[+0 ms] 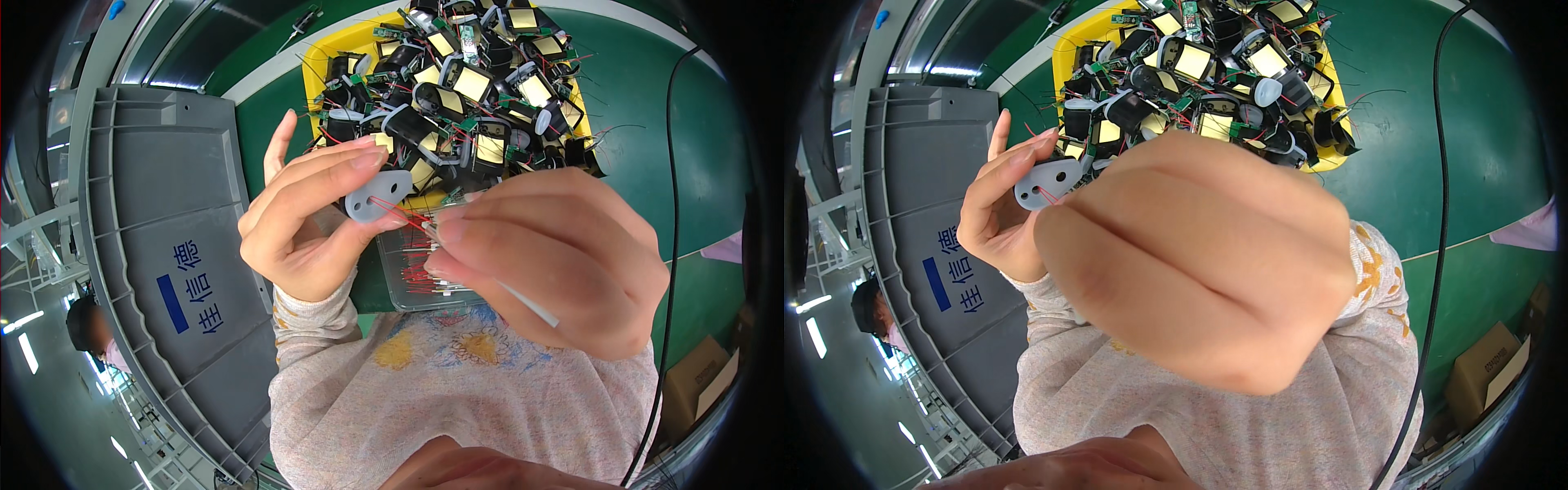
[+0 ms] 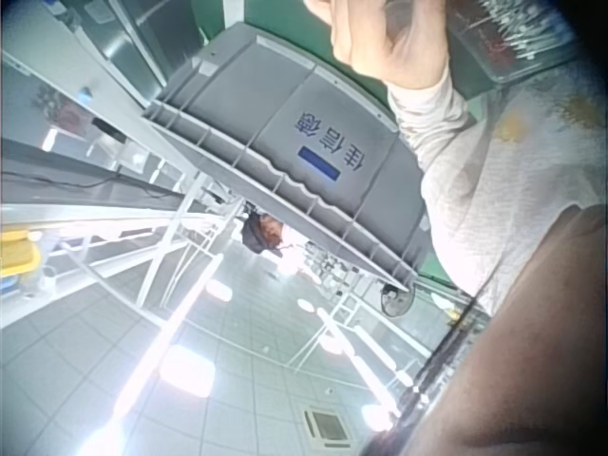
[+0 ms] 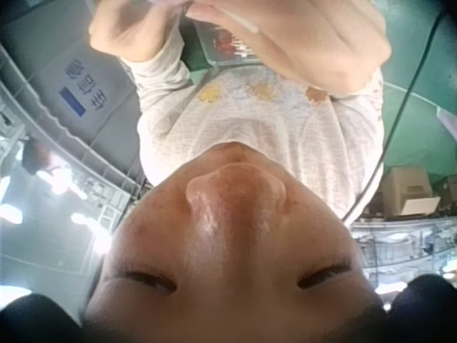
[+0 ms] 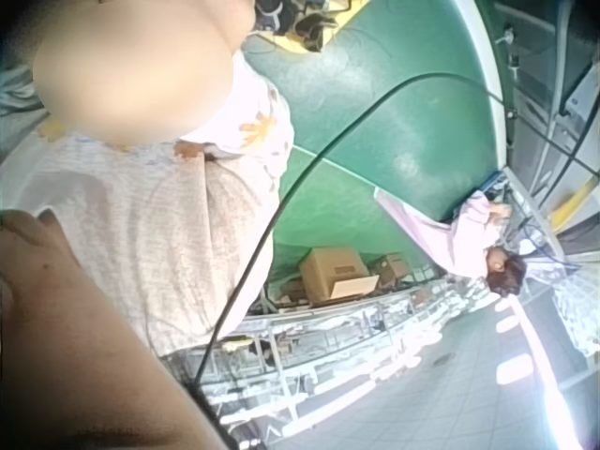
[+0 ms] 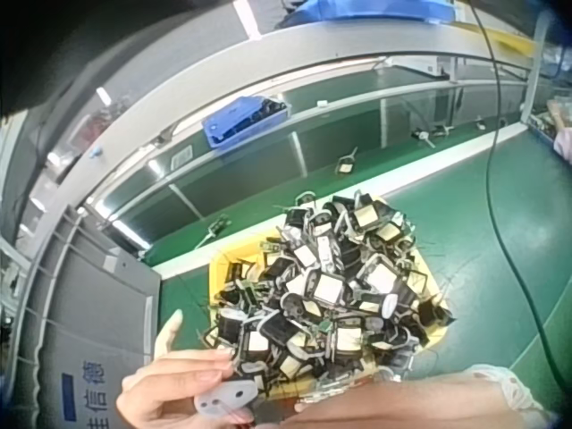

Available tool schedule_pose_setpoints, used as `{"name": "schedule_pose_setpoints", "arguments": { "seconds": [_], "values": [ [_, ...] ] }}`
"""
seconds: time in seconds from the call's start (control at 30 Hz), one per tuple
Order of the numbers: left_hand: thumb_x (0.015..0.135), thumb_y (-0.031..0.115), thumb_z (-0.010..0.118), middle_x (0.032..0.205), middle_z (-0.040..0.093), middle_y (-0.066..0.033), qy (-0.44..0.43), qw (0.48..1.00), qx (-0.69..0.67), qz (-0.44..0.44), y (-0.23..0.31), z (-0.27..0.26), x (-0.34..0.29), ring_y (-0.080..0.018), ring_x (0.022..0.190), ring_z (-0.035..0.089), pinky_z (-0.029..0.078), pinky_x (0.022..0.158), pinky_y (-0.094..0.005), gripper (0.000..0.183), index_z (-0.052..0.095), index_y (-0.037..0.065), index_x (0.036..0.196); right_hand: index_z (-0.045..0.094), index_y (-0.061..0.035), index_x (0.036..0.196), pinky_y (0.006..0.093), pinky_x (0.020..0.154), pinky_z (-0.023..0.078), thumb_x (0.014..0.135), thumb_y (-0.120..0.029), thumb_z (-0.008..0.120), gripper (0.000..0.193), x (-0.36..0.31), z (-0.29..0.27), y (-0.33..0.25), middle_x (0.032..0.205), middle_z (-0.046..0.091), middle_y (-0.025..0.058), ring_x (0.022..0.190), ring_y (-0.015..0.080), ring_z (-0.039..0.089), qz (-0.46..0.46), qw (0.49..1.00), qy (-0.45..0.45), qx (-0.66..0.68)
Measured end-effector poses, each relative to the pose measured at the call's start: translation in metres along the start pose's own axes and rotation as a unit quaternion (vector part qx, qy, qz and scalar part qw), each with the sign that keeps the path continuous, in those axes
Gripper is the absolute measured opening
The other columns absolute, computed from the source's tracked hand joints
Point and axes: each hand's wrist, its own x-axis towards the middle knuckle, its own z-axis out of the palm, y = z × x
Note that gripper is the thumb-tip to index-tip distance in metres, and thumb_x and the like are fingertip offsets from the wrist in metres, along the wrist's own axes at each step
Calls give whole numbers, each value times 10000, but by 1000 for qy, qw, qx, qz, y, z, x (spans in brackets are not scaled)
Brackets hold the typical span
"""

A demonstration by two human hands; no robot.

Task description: The person repeatedly picks up small electronic modules from a yellow bin and uses a white stick-like tool to manipulate red wires on the components. The person then places the modules back into the bin and repeats the process with different units.

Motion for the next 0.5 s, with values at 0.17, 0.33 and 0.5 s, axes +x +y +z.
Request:
{"name": "schedule_pose_setpoints", "arguments": {
  "seconds": [0.17, 0.33, 0.5],
  "values": [
    [535, 115, 815, 830, 687, -97, -3, 1000, 6, 2, 0, 0, 0, -253, 855, 661, 273, 1006, -511, 356, 673, 23, 847, 626, 13, 874, 268, 496, 508, 554, -33, 802, 368, 0, -2, 0, 755, 639, 100, 633, 223, 626, 0, 1000, -3, 3],
    [537, 111, 813, 826, 687, -97, -2, 1000, 6, 13, -1, 0, 0, -254, 854, 661, 272, 1006, -514, 350, 673, 20, 845, 625, 15, 877, 268, 493, 507, 558, -31, 800, 367, 0, -4, 0, 756, 640, 101, 632, 223, 625, 0, 1000, -7, 6],
    [536, 106, 811, 823, 687, -98, 0, 1000, 4, 14, -1, 0, 0, -254, 854, 661, 270, 1006, -516, 346, 672, 20, 840, 625, 16, 880, 267, 492, 506, 560, -29, 799, 368, 0, -4, -1, 759, 640, 103, 631, 224, 625, 0, 1000, -6, 11]
  ]
}}
